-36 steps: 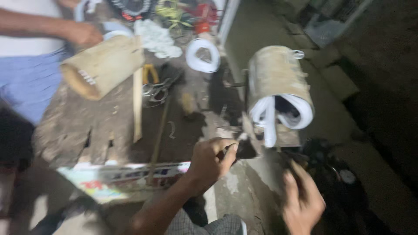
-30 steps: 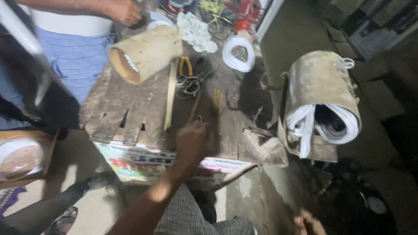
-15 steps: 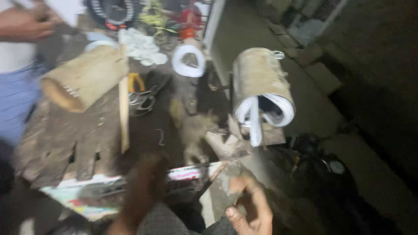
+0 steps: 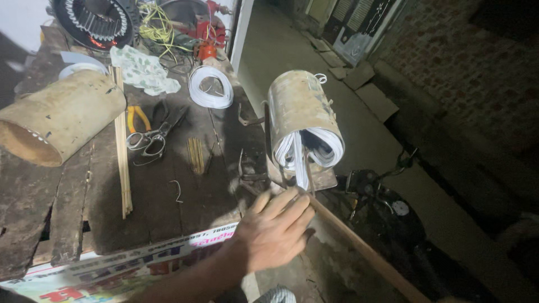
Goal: The person winds white wire around a cylindrical form, using a wooden stick to press and align the coils. The person repeatedly adjusts the wire and rotates the cylinder to maintain even spacing.
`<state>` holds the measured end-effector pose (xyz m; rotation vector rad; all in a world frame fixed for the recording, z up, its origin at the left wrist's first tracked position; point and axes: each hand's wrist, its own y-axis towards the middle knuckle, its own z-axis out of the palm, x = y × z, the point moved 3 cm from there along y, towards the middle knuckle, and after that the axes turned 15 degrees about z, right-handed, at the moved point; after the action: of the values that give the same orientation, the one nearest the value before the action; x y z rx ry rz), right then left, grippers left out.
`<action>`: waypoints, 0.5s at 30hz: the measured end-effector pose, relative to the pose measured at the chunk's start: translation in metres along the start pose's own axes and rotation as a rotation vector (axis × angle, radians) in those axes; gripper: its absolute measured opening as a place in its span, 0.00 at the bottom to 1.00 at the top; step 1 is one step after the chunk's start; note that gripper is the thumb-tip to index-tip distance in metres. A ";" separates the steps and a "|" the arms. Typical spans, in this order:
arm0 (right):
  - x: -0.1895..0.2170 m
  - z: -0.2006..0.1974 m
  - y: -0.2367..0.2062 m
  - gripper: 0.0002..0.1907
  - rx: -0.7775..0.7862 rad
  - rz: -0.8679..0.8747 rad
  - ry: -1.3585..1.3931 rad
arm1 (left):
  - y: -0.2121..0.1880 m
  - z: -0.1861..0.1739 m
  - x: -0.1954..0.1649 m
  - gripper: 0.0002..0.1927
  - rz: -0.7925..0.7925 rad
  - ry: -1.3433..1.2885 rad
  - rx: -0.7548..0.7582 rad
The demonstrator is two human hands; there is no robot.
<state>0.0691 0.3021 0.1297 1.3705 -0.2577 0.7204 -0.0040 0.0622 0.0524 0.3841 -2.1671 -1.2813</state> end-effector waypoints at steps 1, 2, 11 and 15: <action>0.004 0.004 0.004 0.18 -0.019 -0.016 -0.032 | 0.002 0.002 0.004 0.20 0.030 0.001 0.026; 0.003 0.009 0.008 0.17 -0.031 -0.032 -0.061 | 0.003 0.004 0.009 0.19 0.062 0.004 0.050; -0.016 0.045 0.036 0.10 -0.107 -0.104 -0.258 | -0.002 0.001 0.092 0.28 -0.439 -0.163 -0.033; -0.035 0.069 0.051 0.07 -0.109 -0.096 -0.380 | 0.000 0.021 0.112 0.49 -0.576 -0.163 0.239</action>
<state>0.0282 0.2271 0.1649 1.3987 -0.5209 0.3563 -0.1050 0.0192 0.0822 1.0981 -2.4556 -1.3777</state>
